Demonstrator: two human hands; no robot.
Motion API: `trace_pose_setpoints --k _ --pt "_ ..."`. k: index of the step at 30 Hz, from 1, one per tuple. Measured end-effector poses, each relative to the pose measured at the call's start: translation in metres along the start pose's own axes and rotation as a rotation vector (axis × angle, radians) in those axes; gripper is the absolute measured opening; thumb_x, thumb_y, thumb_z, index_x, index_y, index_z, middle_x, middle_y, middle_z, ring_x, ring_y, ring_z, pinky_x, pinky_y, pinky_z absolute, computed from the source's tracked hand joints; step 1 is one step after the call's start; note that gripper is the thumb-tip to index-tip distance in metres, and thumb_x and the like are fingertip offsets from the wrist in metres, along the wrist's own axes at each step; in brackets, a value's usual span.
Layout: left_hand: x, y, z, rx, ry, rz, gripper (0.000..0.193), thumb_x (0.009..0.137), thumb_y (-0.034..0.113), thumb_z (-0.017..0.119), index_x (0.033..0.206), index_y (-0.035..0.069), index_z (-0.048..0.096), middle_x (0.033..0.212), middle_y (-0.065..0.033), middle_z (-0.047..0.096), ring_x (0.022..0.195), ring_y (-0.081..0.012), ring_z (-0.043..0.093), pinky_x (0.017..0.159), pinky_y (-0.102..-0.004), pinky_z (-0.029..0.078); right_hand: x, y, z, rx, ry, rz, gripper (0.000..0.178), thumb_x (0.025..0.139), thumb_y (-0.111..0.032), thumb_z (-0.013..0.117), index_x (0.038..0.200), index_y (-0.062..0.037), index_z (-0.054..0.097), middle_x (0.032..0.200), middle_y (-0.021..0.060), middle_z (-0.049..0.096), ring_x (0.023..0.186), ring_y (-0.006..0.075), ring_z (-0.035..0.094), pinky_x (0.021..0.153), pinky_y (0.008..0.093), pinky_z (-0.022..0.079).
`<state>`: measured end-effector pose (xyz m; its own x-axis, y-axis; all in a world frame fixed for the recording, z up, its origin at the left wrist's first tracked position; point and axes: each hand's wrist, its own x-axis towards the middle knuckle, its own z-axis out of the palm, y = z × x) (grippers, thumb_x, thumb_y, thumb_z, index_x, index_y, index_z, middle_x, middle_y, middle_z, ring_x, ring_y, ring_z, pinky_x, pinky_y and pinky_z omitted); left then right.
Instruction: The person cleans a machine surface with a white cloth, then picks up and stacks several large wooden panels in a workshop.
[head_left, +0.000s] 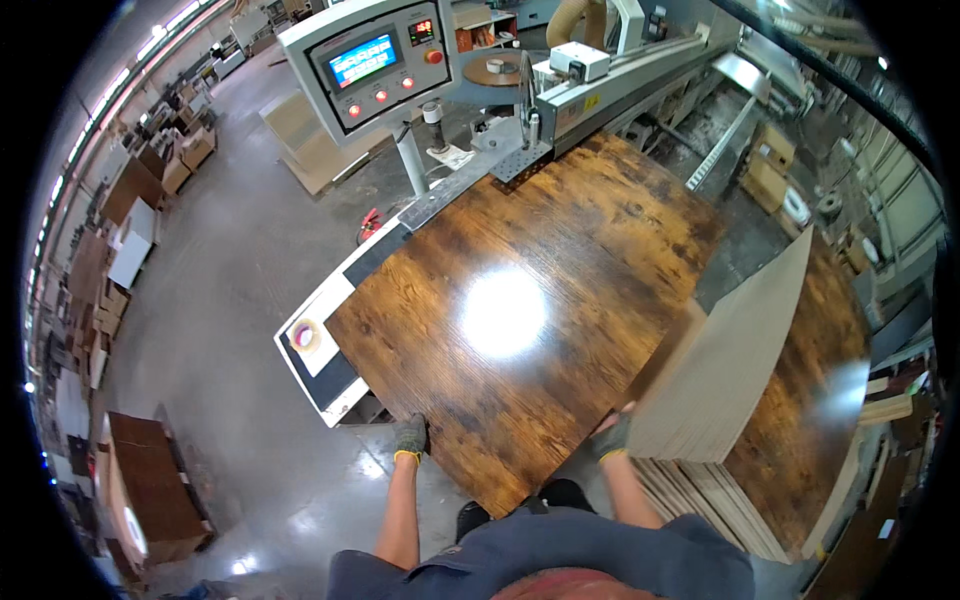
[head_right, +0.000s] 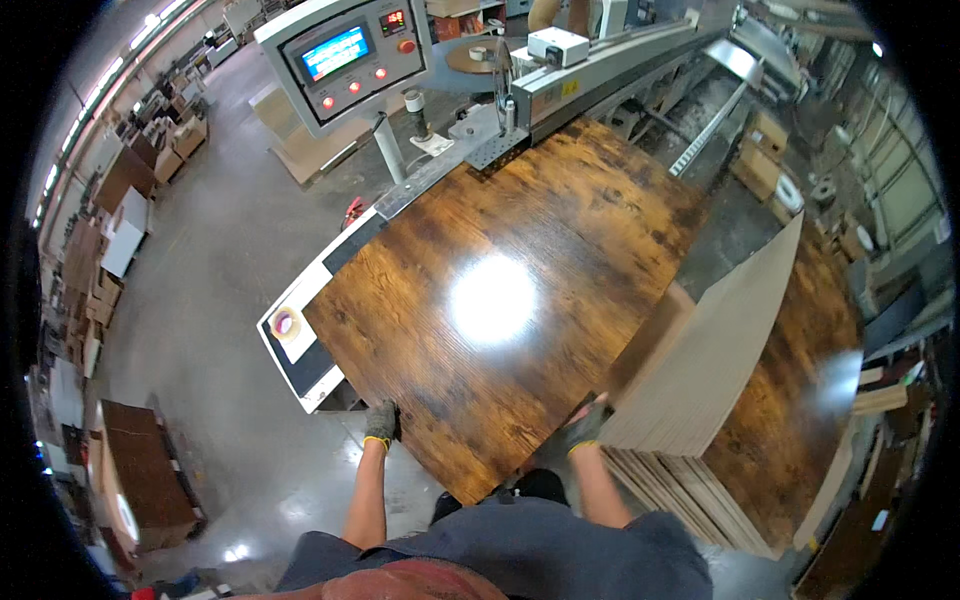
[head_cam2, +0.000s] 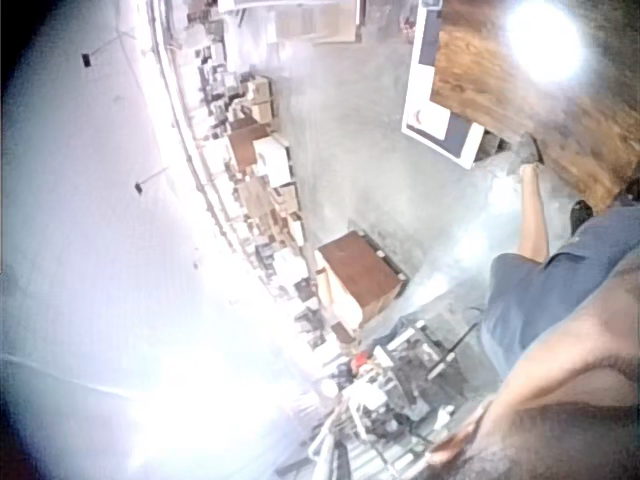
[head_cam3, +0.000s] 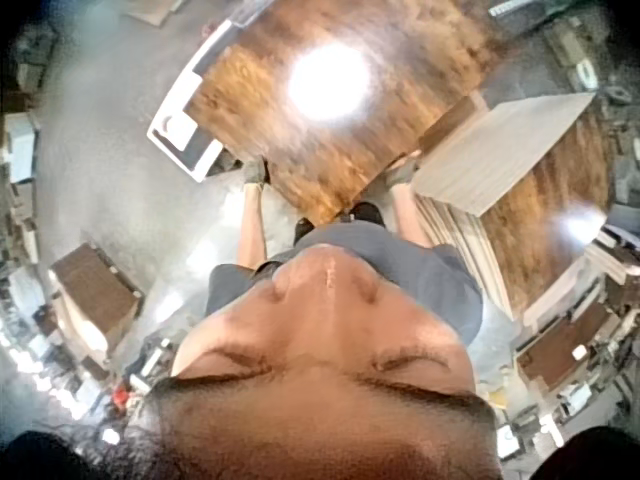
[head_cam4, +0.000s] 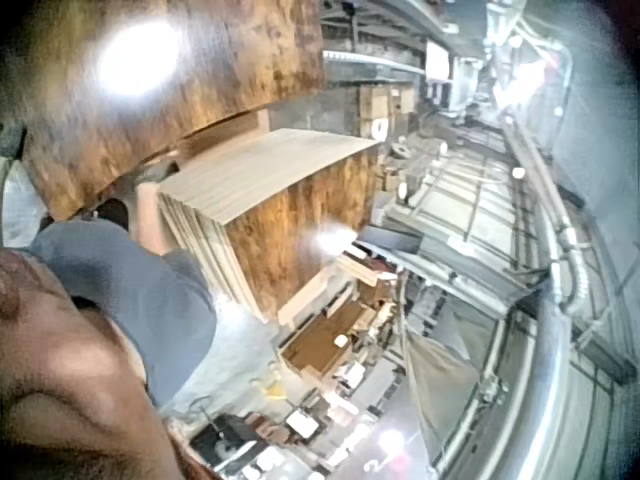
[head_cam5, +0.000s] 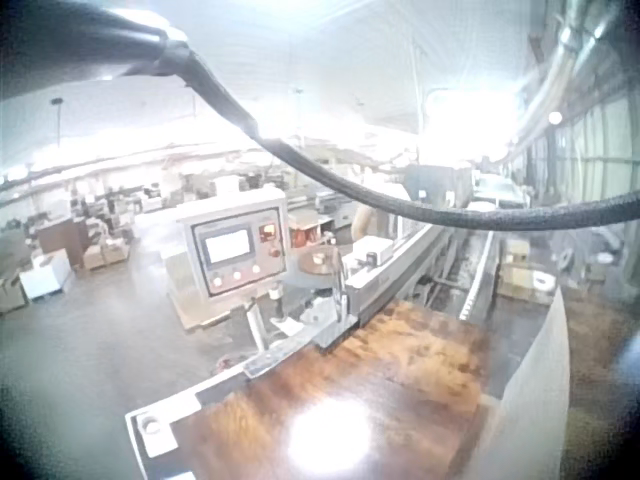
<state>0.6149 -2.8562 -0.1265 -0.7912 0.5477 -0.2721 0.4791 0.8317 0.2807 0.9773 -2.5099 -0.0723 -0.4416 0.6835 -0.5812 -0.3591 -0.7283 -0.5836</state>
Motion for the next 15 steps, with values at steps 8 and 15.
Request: trace_pose_setpoints --k 8,15 --pt "0.026 0.112 -0.038 -0.035 -0.097 0.338 0.031 0.092 0.029 0.045 0.1 0.004 0.062 0.091 -0.0296 0.066 0.091 -0.0464 0.064 0.08 -0.0566 0.046 -0.149 0.114 0.05 0.093 -0.093 0.312 0.081 0.087 -0.061 0.059 0.143 -0.0065 0.038 0.143 0.0199 0.043 0.128 0.0388 0.045 0.108 0.055 0.035" --pt "0.012 0.076 -0.027 -0.58 -0.013 0.185 0.042 0.088 0.038 0.061 0.105 -0.001 0.057 0.096 -0.0256 0.065 0.089 -0.0451 0.063 0.077 -0.0493 0.049 -0.098 0.198 0.034 0.213 0.264 0.246 0.057 0.084 -0.043 0.073 0.123 -0.0094 0.05 0.117 0.0184 0.059 0.107 0.0394 0.058 0.093 0.0522 0.05"
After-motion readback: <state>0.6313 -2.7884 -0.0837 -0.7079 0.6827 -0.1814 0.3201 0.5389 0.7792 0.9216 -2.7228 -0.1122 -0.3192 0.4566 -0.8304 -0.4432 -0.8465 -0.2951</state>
